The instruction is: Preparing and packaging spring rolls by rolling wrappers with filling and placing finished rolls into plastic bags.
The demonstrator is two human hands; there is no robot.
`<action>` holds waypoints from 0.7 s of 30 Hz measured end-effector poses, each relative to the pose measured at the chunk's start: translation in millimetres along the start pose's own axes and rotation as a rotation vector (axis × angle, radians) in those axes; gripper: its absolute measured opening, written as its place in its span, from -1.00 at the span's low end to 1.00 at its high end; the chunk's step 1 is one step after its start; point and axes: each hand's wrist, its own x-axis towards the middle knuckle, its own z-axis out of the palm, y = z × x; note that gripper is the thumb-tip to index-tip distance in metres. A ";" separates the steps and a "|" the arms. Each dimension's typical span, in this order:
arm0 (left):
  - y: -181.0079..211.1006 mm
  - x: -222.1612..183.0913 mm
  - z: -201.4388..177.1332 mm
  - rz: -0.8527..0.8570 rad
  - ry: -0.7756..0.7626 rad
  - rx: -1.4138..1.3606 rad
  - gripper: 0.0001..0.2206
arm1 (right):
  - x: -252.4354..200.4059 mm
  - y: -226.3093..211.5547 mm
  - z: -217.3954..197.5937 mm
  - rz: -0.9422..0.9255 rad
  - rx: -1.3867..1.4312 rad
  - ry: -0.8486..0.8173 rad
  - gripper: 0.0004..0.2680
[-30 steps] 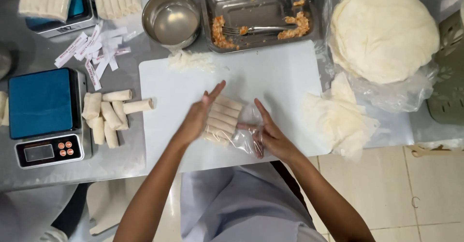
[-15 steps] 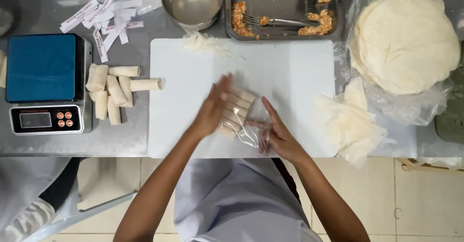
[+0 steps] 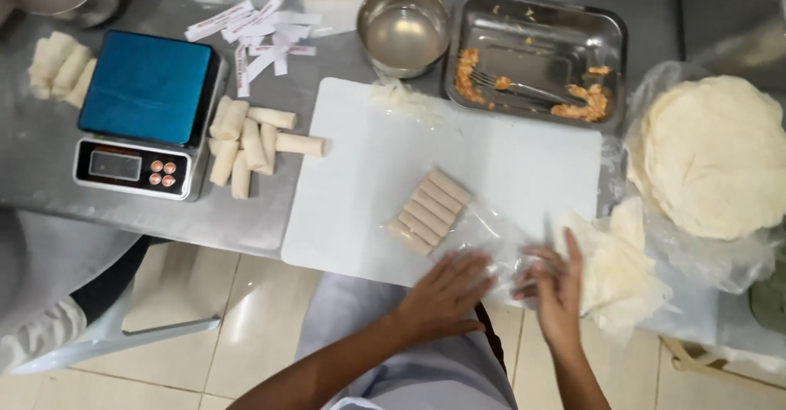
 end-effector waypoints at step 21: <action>-2.8 -156.5 -137.7 -0.465 1.509 -0.238 -0.79 | 85.6 -218.3 271.0 -1.429 -0.947 -0.810 -0.94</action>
